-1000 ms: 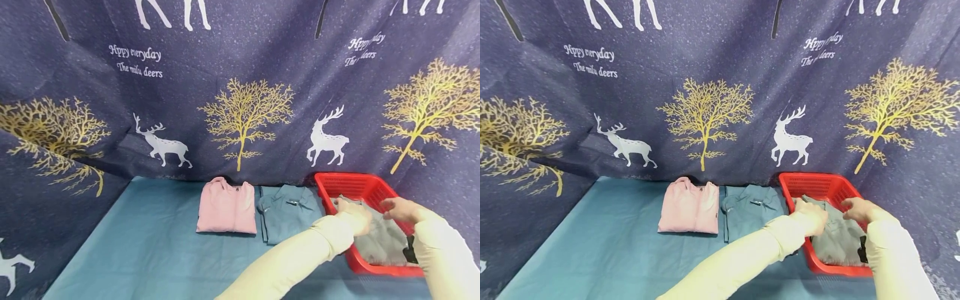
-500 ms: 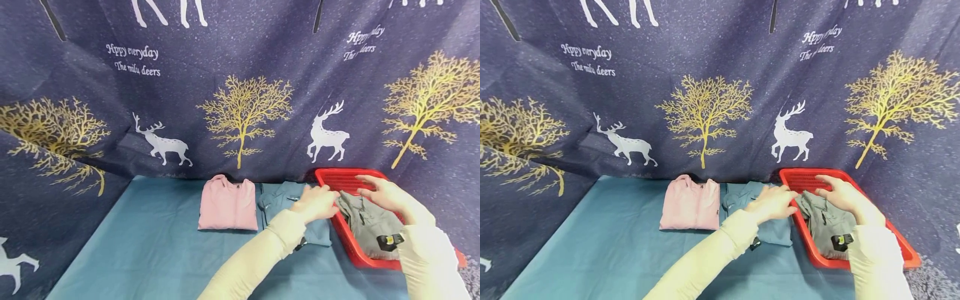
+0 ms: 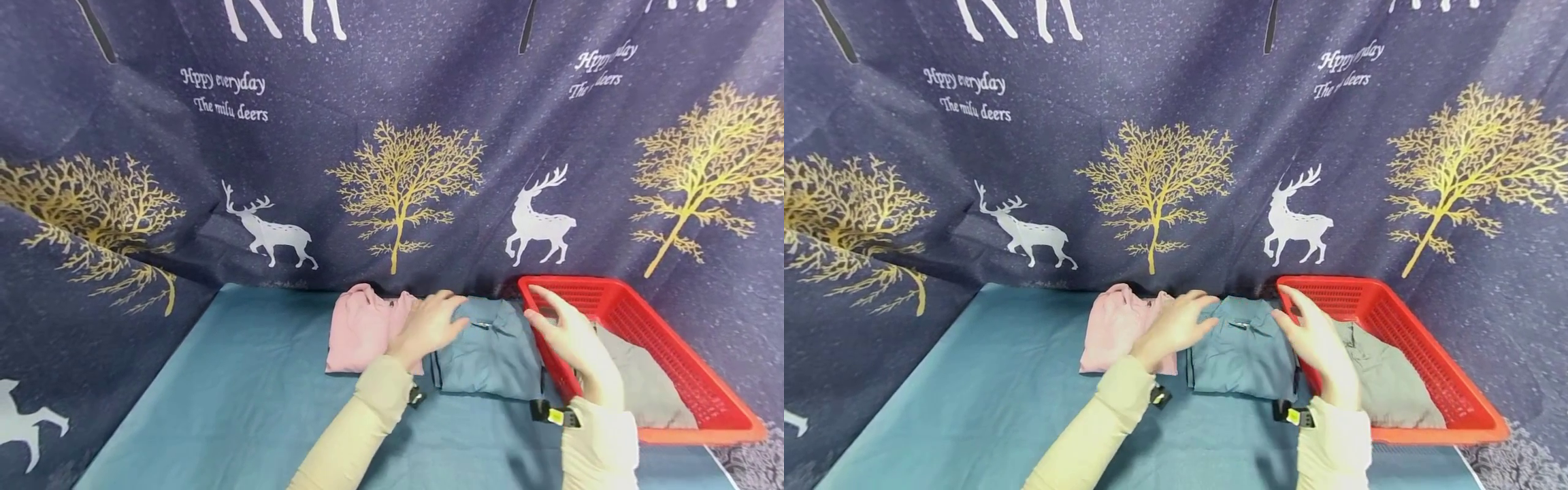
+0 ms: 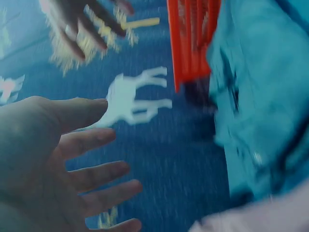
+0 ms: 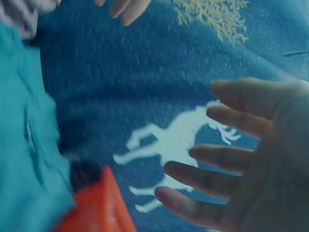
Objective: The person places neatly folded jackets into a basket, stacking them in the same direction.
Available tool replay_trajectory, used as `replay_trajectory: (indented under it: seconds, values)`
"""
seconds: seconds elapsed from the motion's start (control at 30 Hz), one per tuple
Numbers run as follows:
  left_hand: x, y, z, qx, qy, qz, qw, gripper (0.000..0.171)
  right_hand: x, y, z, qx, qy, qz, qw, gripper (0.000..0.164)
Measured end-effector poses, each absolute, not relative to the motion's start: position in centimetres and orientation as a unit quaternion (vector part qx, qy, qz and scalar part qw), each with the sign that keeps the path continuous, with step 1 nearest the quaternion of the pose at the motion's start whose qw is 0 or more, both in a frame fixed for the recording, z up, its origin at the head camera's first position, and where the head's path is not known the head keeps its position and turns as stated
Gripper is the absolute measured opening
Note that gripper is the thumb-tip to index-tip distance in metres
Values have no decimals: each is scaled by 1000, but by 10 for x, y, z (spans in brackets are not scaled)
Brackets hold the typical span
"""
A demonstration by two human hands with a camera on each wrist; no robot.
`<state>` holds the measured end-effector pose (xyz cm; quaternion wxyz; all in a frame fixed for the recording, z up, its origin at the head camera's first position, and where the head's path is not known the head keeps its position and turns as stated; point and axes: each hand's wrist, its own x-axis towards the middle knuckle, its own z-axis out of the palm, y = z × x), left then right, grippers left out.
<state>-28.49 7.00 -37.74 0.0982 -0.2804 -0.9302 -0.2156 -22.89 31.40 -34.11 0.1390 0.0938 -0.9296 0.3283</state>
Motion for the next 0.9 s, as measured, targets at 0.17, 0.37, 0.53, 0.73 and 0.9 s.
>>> replay_trajectory:
  seconds: [0.17, 0.37, 0.53, 0.73, 0.9]
  values:
    - [-286, 26, -390, -232, -927, -285, 81, 52, -231, 287, -367, 74, -886, 424, 169, 47]
    - [-285, -16, -413, -170, -924, -319, 129, 57, -246, 249, -396, 8, -857, 483, 179, 48]
    - [-285, -43, -430, -137, -928, -314, 145, 56, -258, 215, -416, -59, -829, 515, 210, 53]
    - [-288, -66, -450, -87, -933, -317, 145, 58, -267, 171, -441, -61, -805, 528, 263, 52]
    - [-292, -80, -467, -37, -931, -349, 98, 64, -272, 137, -463, -28, -809, 524, 267, 52]
